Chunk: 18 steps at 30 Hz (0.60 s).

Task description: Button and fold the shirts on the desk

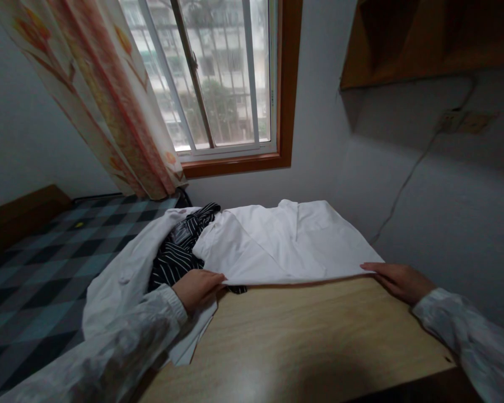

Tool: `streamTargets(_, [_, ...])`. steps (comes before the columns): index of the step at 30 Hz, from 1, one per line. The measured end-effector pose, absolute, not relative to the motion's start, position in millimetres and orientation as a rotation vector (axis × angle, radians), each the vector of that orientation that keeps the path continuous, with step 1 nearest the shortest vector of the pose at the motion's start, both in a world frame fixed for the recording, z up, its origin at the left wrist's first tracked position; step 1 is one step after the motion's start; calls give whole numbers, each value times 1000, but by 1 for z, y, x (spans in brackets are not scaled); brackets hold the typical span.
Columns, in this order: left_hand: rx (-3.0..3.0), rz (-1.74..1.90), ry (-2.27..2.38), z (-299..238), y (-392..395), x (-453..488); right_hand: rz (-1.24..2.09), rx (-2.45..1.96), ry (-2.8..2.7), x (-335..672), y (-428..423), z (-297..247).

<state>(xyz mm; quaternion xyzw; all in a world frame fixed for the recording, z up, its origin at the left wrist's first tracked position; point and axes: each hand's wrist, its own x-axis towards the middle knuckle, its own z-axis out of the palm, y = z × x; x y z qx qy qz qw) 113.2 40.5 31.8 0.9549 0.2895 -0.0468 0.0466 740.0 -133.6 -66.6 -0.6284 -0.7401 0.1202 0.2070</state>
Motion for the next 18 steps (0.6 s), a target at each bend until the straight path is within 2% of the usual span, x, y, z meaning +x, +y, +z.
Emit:
streamTargets(4, [2757, -175, 965, 50, 41, 111, 381, -1877, -1962, 747, -137, -57])
streamTargets(13, [2484, 350, 1340, 76, 102, 143, 117, -2034, -1672, 768, -63, -41])
streamTargets(18, [2426, 217, 1812, 61, 137, 164, 117, -2056, -1619, 765, -6, -53])
